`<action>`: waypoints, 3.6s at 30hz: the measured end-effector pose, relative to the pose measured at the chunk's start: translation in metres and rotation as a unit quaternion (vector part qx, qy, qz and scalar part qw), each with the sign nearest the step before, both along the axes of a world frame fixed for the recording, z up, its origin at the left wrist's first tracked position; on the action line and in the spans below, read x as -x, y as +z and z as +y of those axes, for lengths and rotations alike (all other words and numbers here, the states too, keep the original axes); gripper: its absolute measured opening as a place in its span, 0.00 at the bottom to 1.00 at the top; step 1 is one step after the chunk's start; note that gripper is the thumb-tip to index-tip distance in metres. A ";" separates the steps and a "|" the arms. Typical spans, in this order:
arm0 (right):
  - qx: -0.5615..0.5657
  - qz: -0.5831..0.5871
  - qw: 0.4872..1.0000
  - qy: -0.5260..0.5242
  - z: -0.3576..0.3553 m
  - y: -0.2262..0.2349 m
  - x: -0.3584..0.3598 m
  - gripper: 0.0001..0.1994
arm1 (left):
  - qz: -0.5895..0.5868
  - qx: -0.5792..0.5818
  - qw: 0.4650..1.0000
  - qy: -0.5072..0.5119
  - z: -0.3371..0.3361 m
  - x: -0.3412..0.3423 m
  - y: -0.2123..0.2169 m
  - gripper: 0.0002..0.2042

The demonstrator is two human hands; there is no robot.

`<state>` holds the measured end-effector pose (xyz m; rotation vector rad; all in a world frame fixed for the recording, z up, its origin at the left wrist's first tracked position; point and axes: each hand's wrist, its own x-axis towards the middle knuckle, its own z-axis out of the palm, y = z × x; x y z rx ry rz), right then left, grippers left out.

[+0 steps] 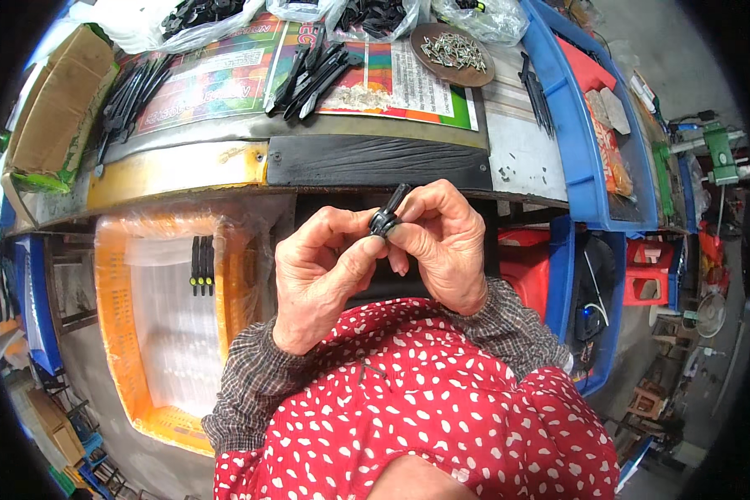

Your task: The person assembles small black plastic components by hand, inserting pins into parts, then places the assembled parts into a bin.

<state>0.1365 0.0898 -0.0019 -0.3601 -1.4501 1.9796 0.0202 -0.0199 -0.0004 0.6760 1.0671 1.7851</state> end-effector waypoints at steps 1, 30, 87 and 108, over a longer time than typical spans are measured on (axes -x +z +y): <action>0.002 -0.003 1.000 0.004 0.000 0.000 0.000 0.08 | -0.012 0.005 1.000 0.002 0.000 0.000 0.001 0.08; 0.123 0.006 0.991 0.044 -0.002 -0.004 0.008 0.08 | -0.029 -0.004 1.000 0.011 0.002 -0.001 -0.003 0.06; -0.394 -0.145 0.896 -0.145 -0.001 0.009 0.007 0.13 | 0.011 0.007 0.998 0.058 -0.001 -0.006 -0.006 0.09; -0.510 -0.126 0.834 -0.166 0.004 0.004 0.015 0.11 | -0.003 0.008 0.997 0.071 -0.002 -0.007 -0.008 0.08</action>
